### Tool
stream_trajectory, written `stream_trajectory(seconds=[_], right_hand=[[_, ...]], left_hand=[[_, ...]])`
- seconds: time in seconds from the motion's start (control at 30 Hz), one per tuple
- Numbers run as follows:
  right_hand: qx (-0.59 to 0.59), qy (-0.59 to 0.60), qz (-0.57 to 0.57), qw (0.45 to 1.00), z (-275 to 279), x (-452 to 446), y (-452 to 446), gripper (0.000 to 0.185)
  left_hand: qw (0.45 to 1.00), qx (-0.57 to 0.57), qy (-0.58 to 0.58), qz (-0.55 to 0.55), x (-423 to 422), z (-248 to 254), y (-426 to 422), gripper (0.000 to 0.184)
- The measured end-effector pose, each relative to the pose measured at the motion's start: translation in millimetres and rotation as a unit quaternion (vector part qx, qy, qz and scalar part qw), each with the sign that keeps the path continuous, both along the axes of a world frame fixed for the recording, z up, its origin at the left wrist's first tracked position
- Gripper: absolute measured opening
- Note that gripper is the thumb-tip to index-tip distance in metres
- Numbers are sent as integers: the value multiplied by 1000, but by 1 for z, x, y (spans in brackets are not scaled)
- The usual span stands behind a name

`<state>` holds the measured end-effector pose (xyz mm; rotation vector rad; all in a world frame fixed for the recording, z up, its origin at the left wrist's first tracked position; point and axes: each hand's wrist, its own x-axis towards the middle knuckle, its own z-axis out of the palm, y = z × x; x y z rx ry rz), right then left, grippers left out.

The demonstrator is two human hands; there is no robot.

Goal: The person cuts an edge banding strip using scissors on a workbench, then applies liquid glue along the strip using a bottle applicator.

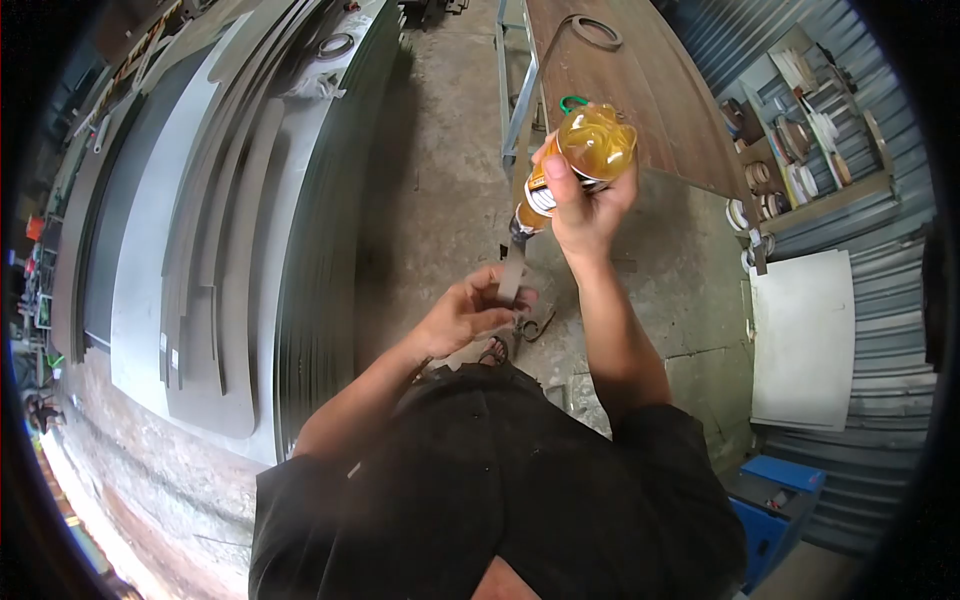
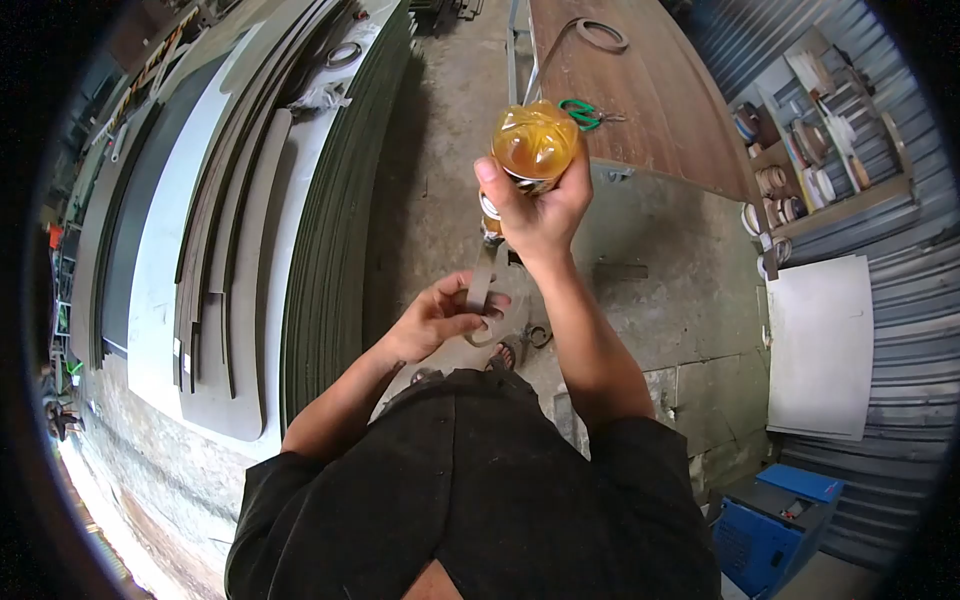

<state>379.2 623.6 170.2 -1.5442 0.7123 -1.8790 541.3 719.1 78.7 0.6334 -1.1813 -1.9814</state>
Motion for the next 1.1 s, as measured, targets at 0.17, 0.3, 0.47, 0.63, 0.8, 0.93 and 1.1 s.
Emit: stream_trajectory(seconds=[0.17, 0.3, 0.47, 0.63, 0.8, 0.93, 1.1], right_hand=[[-47, -38, 16, 998, 17, 7, 28, 65], [9, -75, 76, 994, 21, 16, 64, 76], [20, -84, 50, 995, 17, 34, 62, 68], [-12, 17, -45, 999, 13, 31, 48, 67], [-20, -68, 37, 997, 10, 53, 98, 70], [12, -77, 38, 996, 5, 73, 113, 67], [19, -15, -38, 999, 0, 70, 98, 64]], left_hand=[[997, 3, -12, -73, 5, -13, 13, 60], [997, 56, 22, -46, 11, -13, 19, 53], [998, 54, 38, -21, 20, -8, 33, 48], [996, 71, 45, -23, 31, -15, 54, 37], [994, 78, 15, -76, 52, -18, 63, 34], [996, 58, 35, -62, 64, -22, 74, 39], [994, 92, 26, -44, 77, -7, 92, 34]])
